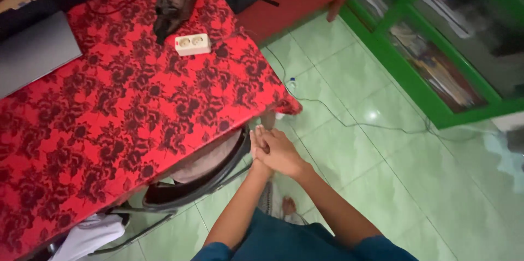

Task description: The person clears a cluttered desk by moving a glass, a cloth, and an ashtray to a nearby cabinet and window sill. They then fold papers, place them in a folder, and coil a power cable and adapter, arranging them on a clipboard. Finally, they move a power strip and a water bottle to the cabinet.

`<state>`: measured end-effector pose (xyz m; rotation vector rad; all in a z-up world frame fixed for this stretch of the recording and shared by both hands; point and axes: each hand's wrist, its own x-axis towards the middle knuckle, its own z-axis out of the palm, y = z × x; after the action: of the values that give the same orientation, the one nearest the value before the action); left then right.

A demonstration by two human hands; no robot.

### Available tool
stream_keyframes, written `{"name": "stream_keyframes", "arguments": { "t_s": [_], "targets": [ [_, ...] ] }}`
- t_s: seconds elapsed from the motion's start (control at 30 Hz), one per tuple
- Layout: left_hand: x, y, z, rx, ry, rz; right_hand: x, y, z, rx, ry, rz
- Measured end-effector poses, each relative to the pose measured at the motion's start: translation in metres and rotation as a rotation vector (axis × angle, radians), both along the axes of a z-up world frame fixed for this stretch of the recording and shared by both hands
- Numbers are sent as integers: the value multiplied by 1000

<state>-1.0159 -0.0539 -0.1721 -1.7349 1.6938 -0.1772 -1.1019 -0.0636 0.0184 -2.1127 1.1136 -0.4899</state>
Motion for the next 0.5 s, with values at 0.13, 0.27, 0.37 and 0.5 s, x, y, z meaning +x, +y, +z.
{"name": "stream_keyframes", "arguments": {
  "t_s": [0.13,0.27,0.37,0.5],
  "targets": [
    [73,-94,-45,-206,338,103,26,-72,-20,2,-24,72],
    [163,-185,45,-584,455,304,51,-161,-46,4,4,180],
    [255,-256,24,-933,319,104,58,-222,-51,62,43,144],
    [324,-328,27,-1239,32,-93,66,-280,-62,117,88,171]
  ]
}}
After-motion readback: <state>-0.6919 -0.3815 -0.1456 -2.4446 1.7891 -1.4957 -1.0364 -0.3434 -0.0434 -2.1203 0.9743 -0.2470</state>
